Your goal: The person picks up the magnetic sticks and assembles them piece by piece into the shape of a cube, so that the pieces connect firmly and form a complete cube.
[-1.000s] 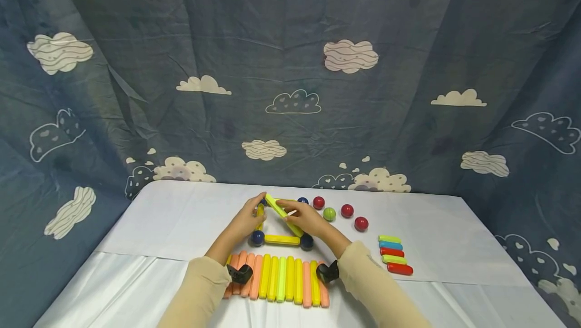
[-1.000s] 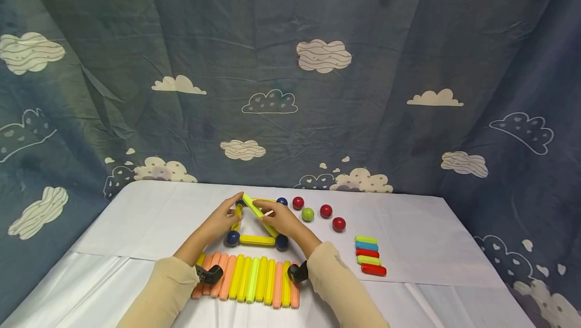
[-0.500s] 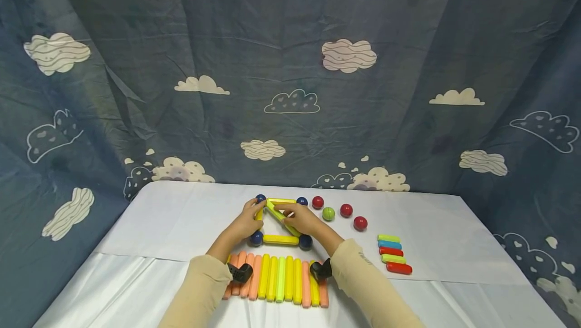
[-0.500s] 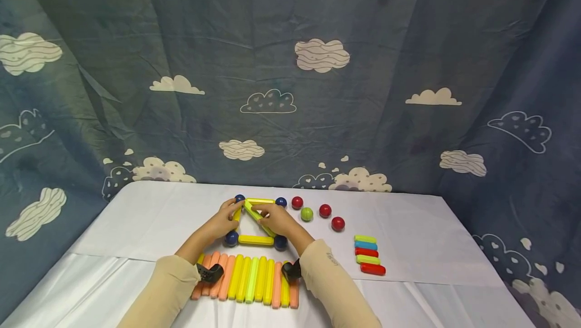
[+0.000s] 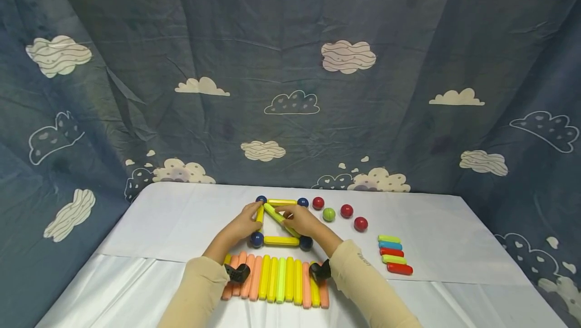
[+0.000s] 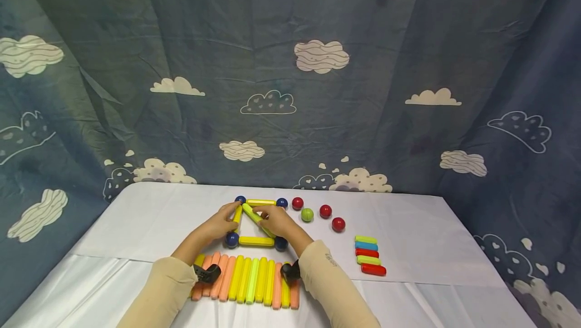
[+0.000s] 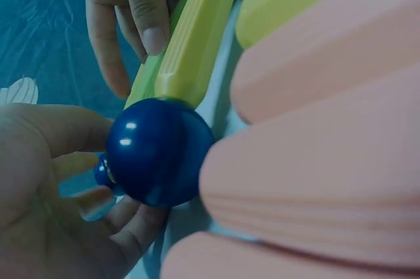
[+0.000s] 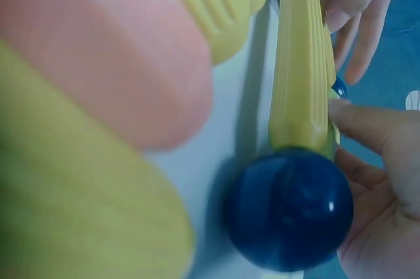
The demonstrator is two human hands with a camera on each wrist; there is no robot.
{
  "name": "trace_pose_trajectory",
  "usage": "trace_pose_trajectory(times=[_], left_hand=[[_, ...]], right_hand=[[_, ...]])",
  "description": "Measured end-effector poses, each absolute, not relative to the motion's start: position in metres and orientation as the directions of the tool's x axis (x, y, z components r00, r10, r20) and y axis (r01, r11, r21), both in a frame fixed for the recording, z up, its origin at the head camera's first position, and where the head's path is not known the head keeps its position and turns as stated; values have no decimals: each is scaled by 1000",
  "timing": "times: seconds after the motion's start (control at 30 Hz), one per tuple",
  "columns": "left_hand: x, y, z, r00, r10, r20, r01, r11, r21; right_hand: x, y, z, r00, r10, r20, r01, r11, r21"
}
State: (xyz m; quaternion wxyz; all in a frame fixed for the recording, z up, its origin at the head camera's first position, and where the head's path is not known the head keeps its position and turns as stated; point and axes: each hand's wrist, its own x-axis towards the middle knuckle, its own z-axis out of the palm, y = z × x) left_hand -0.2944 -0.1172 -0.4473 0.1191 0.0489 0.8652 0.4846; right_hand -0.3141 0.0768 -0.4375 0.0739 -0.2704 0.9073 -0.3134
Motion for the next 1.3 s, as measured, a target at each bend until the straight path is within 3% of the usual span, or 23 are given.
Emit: trace_pose_trajectory(times=[0.27,0.47,0.87,1.17,1.3], left_hand=[[-283,-128,-441,-949,218,-229,-79,539,838],[-273,-134,-439,-919,312,-241,-39,536,843],[-269,-133,-436,-916,327,-233,-6,568,823],[-245,-165,-433,-962,265,-61,95,538,837],[-224,-181,-436,-968,242,-60,90,563,821]], right_hand=[[-300,100,-425,-848,-528,35,-392,582,-712],[-287,127,-426,-847,-531,29,-408,614,-676],[-283,146,-438,-848,-530,27,-388,584,-713],[-265,187,-427,-928,-322,188,-357,625,-694],[-265,216,-430,-956,-198,216,-293,694,-658]])
